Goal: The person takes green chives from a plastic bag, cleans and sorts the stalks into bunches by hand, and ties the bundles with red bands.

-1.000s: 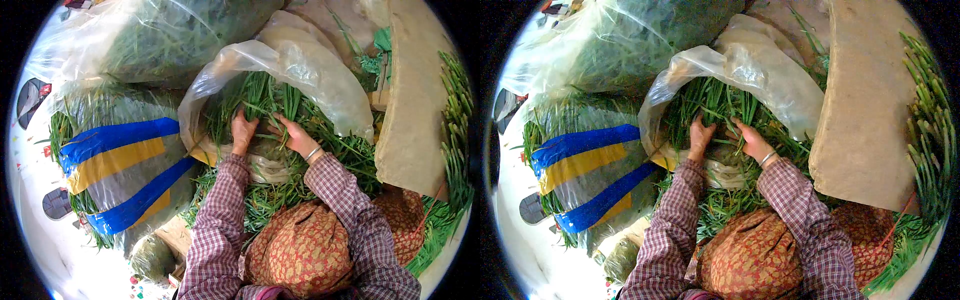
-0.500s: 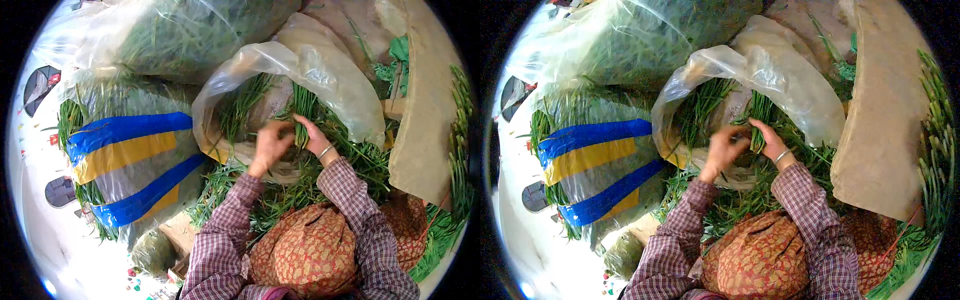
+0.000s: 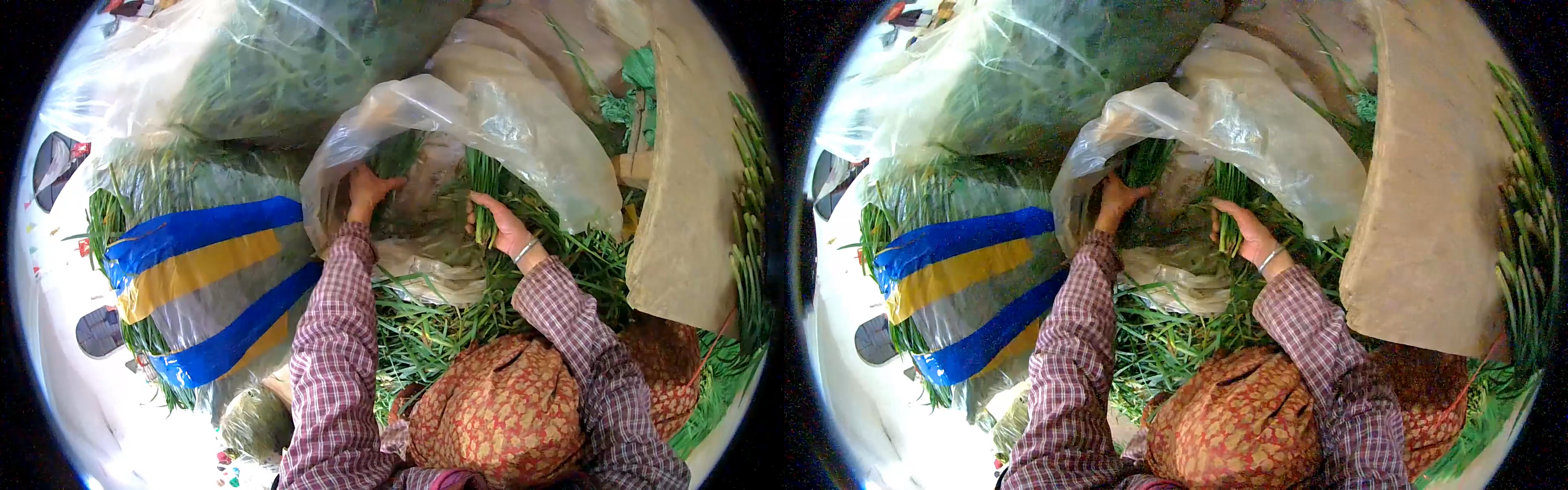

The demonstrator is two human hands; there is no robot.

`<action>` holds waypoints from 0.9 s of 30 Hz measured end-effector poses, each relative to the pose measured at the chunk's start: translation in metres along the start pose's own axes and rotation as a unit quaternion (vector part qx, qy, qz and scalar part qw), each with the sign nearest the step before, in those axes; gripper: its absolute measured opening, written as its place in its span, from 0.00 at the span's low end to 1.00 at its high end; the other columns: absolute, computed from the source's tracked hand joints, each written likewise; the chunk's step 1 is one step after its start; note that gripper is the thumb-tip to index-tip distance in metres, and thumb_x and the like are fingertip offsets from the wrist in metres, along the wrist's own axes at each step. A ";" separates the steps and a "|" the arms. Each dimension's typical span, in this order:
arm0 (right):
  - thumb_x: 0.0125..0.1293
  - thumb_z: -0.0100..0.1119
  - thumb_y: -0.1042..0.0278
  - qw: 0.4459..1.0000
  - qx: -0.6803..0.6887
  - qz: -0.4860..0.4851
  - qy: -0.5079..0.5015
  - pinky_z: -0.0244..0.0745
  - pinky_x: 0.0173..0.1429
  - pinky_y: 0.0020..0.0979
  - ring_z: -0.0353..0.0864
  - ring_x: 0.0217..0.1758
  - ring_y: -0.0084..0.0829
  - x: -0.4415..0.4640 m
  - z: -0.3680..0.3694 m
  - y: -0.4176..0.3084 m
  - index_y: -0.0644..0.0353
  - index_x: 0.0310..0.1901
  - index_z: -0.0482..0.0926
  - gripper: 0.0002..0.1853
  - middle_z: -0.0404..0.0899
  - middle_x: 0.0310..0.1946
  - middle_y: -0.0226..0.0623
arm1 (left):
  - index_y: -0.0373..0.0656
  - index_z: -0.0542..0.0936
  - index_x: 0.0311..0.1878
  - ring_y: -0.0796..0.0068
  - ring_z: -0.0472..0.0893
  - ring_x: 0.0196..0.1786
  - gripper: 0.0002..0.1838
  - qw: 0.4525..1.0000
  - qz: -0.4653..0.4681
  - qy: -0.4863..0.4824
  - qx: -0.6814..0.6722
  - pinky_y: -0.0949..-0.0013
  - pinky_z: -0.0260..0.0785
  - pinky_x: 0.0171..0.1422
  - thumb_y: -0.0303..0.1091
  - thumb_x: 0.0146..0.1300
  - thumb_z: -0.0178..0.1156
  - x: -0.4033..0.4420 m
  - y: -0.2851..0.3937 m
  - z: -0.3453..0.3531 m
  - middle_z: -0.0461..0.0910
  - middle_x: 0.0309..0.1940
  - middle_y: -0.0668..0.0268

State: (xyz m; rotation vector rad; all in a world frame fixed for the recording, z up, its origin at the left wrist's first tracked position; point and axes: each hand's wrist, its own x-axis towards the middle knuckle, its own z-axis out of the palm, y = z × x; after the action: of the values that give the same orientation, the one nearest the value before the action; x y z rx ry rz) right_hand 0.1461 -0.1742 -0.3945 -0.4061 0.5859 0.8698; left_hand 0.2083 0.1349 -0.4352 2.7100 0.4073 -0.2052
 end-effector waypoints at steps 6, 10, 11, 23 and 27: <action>0.63 0.62 0.59 0.999 -0.023 -0.002 0.026 0.78 0.30 0.28 0.78 0.24 0.25 0.003 -0.005 0.002 0.55 0.36 0.77 0.09 0.78 0.24 0.28 | 0.33 0.75 0.51 0.54 0.76 0.54 0.39 0.993 -0.079 -0.085 -0.036 0.56 0.70 0.53 0.45 0.36 0.77 -0.027 0.053 -0.036 0.78 0.49 0.52; 0.63 0.62 0.58 0.999 -0.031 0.003 0.022 0.77 0.28 0.28 0.78 0.24 0.25 0.008 -0.009 0.003 0.54 0.36 0.77 0.10 0.78 0.25 0.27 | 0.38 0.79 0.52 0.67 0.81 0.42 0.34 0.880 -0.189 -0.243 -0.362 0.65 0.74 0.47 0.45 0.41 0.76 -0.027 0.061 -0.093 0.81 0.45 0.64; 0.63 0.62 0.58 0.999 -0.031 0.006 0.016 0.76 0.28 0.28 0.78 0.24 0.24 0.009 -0.010 0.003 0.54 0.36 0.77 0.09 0.77 0.25 0.27 | 0.38 0.79 0.52 0.67 0.81 0.42 0.34 0.880 -0.188 -0.243 -0.361 0.65 0.74 0.47 0.45 0.41 0.76 -0.029 0.072 -0.107 0.81 0.45 0.64; 0.62 0.63 0.59 0.998 -0.046 0.034 0.031 0.75 0.25 0.28 0.76 0.22 0.24 0.003 -0.010 -0.001 0.55 0.34 0.77 0.10 0.77 0.23 0.27 | 0.38 0.76 0.55 0.78 0.81 0.35 0.27 0.787 -0.193 -0.313 -0.495 0.71 0.75 0.38 0.46 0.58 0.65 -0.031 0.077 -0.148 0.82 0.37 0.66; 0.61 0.64 0.58 0.994 -0.095 -0.007 0.048 0.75 0.25 0.29 0.75 0.22 0.25 0.024 -0.029 0.009 0.55 0.37 0.78 0.11 0.78 0.25 0.30 | 0.29 0.72 0.57 0.65 0.84 0.37 0.24 0.719 -0.153 -0.305 -0.605 0.68 0.80 0.40 0.39 0.65 0.55 -0.052 0.127 -0.198 0.82 0.39 0.53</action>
State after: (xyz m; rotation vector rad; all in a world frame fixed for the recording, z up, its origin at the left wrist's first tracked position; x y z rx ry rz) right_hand 0.1423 -0.1713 -0.4328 -0.6270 0.5898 0.8994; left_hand 0.2153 0.0890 -0.1993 1.1596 0.5172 -0.6303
